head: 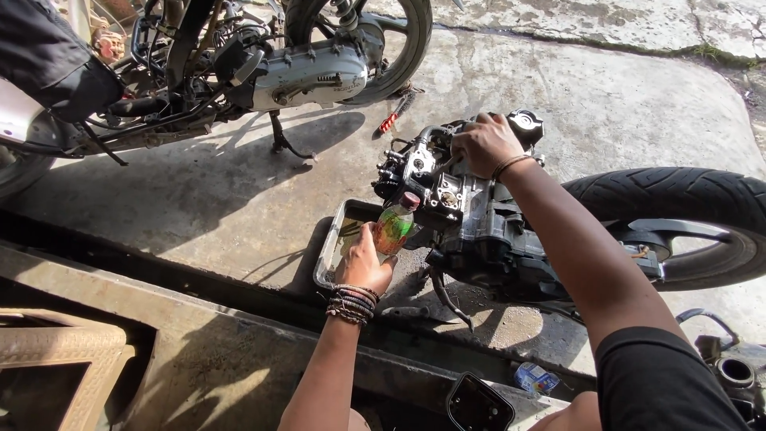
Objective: The person pours liquid from a green bottle onto a motorcycle engine and scrubs it with a brush, then pours water from a blue bottle to rinse the engine. The person continues scrubbing and rinsing the engine area.
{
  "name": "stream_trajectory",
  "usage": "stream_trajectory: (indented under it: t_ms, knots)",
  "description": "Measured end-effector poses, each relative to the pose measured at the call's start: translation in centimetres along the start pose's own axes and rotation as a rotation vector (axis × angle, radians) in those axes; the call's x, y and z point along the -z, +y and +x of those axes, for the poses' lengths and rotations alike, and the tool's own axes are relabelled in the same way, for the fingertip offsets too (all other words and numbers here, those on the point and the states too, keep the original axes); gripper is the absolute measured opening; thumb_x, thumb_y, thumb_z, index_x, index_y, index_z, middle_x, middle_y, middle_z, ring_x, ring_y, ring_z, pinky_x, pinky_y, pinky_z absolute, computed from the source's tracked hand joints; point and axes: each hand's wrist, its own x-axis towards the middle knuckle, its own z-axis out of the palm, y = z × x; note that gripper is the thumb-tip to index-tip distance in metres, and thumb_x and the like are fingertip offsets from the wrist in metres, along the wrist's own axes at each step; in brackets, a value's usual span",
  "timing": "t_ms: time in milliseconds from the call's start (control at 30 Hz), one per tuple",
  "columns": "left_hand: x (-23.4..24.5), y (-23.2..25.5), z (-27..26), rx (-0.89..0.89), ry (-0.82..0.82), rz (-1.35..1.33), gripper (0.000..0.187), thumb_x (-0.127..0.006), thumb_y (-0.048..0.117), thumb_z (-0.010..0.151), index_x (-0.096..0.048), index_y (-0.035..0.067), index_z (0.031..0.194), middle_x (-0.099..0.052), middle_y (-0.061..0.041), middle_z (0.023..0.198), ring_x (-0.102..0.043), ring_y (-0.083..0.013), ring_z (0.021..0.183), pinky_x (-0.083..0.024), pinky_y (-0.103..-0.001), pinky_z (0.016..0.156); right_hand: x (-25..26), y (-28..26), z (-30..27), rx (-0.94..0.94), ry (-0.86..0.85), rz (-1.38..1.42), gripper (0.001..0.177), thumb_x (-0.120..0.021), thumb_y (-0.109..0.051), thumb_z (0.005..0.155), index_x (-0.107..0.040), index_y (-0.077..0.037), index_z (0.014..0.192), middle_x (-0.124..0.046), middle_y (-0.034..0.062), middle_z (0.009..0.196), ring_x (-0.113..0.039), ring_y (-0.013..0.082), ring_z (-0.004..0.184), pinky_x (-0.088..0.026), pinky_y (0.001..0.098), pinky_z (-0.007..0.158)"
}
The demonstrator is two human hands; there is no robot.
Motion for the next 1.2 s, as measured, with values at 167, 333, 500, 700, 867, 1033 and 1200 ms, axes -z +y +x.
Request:
stream_trajectory:
  t_ms: [167, 333, 500, 700, 867, 1033, 1200]
  knots:
    - [-0.5, -1.3, 0.6, 0.013, -0.02, 0.008, 0.08, -0.072, 0.017, 0.089, -0.027, -0.004, 0.152, -0.052, -0.038, 0.138, -0.053, -0.0529, 0.128, -0.044, -0.061, 0.108, 0.3, -0.1, 0.4, 0.034, 0.07, -0.029, 0.015, -0.065, -0.028, 0.089, -0.077, -0.036, 0.092, -0.074, -0.0039, 0.091, -0.064, 0.022, 0.105, -0.045, 0.0438, 0.096]
    - [-2.0, -3.5, 2.0, 0.016, -0.041, 0.056, 0.085, -0.071, 0.024, 0.093, -0.022, -0.007, 0.155, -0.048, -0.036, 0.145, -0.049, -0.0513, 0.133, -0.038, -0.062, 0.111, -0.1, -2.0, -0.3, 0.045, 0.087, -0.027, 0.018, -0.062, -0.029, 0.088, -0.077, -0.037, 0.091, -0.074, -0.006, 0.089, -0.066, 0.0205, 0.103, -0.046, 0.0417, 0.092]
    - [-0.4, -1.7, 0.5, 0.003, 0.05, 0.033, 0.079, -0.075, 0.022, 0.084, -0.033, 0.005, 0.149, -0.063, -0.031, 0.125, -0.063, -0.0511, 0.115, -0.052, -0.061, 0.094, -0.4, -1.2, 0.0, 0.0, -0.025, 0.009, 0.021, -0.065, -0.033, 0.086, -0.08, -0.034, 0.1, -0.075, -0.002, 0.094, -0.065, 0.0231, 0.109, -0.048, 0.0428, 0.092]
    - [-1.1, -3.0, 1.5, 0.033, 0.061, 0.085, 0.078, -0.075, 0.025, 0.084, -0.035, 0.005, 0.148, -0.065, -0.028, 0.122, -0.066, -0.0485, 0.111, -0.054, -0.059, 0.088, -0.5, -2.2, -0.8, -0.147, -0.223, 0.061, 0.025, -0.058, -0.037, 0.09, -0.08, -0.038, 0.101, -0.078, -0.0008, 0.096, -0.07, 0.0246, 0.108, -0.051, 0.0419, 0.091]
    - [-1.2, -3.6, 0.9, -0.004, 0.037, 0.042, 0.072, -0.074, 0.02, 0.086, -0.037, 0.003, 0.145, -0.065, -0.033, 0.12, -0.064, -0.0529, 0.112, -0.054, -0.06, 0.091, -3.1, -4.3, -2.6, -0.211, -0.213, 0.023, 0.027, -0.057, -0.028, 0.088, -0.082, -0.03, 0.097, -0.077, 0.001, 0.087, -0.076, 0.027, 0.09, -0.061, 0.0445, 0.078]
    - [-0.9, -2.1, 1.0, -0.004, 0.041, 0.044, 0.069, -0.074, 0.021, 0.084, -0.038, 0.009, 0.142, -0.067, -0.029, 0.119, -0.066, -0.0495, 0.11, -0.055, -0.06, 0.089, -0.9, -7.9, -9.1, -0.242, -0.156, 0.233, 0.031, -0.055, -0.016, 0.089, -0.079, -0.022, 0.109, -0.074, 0.0156, 0.087, -0.076, 0.04, 0.08, -0.062, 0.0513, 0.068]
    - [-2.0, -2.4, 1.8, 0.03, 0.028, 0.103, 0.067, -0.073, 0.021, 0.086, -0.038, 0.01, 0.142, -0.067, -0.028, 0.119, -0.067, -0.0493, 0.111, -0.056, -0.058, 0.09, -3.1, -10.8, -10.6, -0.28, 0.008, 0.229, 0.05, -0.055, -0.013, 0.093, -0.066, -0.037, 0.135, -0.072, 0.0156, 0.095, -0.075, 0.0393, 0.07, -0.063, 0.049, 0.056]
